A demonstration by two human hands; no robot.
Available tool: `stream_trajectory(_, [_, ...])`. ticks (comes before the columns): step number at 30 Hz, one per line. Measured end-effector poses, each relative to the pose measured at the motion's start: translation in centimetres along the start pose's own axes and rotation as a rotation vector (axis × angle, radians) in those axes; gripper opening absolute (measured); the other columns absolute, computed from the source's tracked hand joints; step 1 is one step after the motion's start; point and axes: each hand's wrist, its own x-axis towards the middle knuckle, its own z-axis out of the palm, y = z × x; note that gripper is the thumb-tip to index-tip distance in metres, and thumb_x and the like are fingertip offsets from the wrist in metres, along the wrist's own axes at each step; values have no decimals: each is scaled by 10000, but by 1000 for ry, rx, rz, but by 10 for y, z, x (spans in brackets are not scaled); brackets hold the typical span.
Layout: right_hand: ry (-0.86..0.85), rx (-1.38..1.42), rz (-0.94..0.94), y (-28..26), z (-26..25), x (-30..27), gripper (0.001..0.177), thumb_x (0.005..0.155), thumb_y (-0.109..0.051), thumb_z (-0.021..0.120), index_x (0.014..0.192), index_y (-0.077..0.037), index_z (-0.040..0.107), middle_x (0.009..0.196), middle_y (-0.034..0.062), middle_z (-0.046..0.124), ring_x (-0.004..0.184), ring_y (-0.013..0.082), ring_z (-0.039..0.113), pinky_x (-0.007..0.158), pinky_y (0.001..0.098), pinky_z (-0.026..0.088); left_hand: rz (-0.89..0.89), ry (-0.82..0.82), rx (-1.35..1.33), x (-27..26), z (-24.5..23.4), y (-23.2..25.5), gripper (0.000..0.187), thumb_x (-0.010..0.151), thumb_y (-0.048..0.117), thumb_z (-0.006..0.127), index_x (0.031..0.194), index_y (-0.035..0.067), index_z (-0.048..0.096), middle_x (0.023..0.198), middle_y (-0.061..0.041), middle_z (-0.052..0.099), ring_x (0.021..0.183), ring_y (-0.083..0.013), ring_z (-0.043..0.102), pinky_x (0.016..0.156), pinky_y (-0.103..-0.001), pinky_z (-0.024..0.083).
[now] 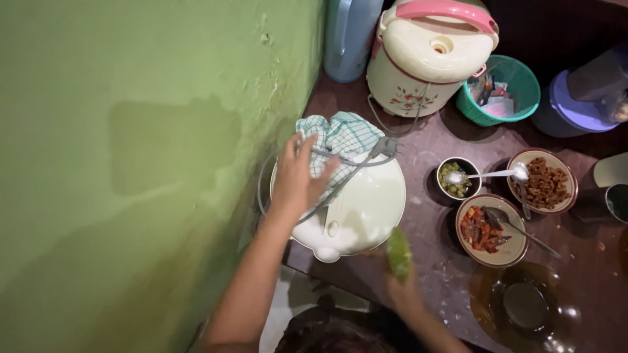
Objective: Serving rice from a rice cooker onto plates and placing them on a dining table
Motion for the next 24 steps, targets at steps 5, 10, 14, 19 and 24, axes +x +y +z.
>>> stream_trajectory(5, [-34,47,-325,-177,19,11,185,1009,-186,593,942,-118,751,952,52,819,1002,217,771,1017,439,572,-17,76,298,55,16,-27,652,990,608,405,1466,181,532,1459,-182,526,1274,-445,501,958,-631,409])
stream_trajectory(10, [103,-8,-396,-218,38,51,332,1081,-252,506,1073,-48,768,485,-12,545,422,98,511,500,217,437,74,20,247,43,27,-33,698,878,688,600,1280,120,649,1300,-184,603,1120,-479,652,895,-613,520])
stream_trajectory(14, [179,-138,-179,-232,38,83,326,1030,-484,584,1087,-229,779,488,35,607,493,183,604,550,317,432,86,-199,210,-10,-23,13,1053,700,754,695,1518,126,481,1477,-249,470,1297,-540,505,1030,-640,432])
stream_trajectory(19, [128,-79,-44,-240,29,117,316,1021,-359,567,1111,-101,725,535,179,642,349,223,537,389,319,405,339,-53,448,-27,42,-24,431,780,441,700,1087,142,663,1077,-63,554,989,-286,560,816,-458,432])
stream_trajectory(24, [235,-322,-43,-231,40,115,252,818,-341,785,966,-141,747,773,112,706,710,273,690,657,386,520,393,103,348,-76,68,22,589,725,628,705,966,94,645,918,-102,578,856,-330,598,705,-491,448])
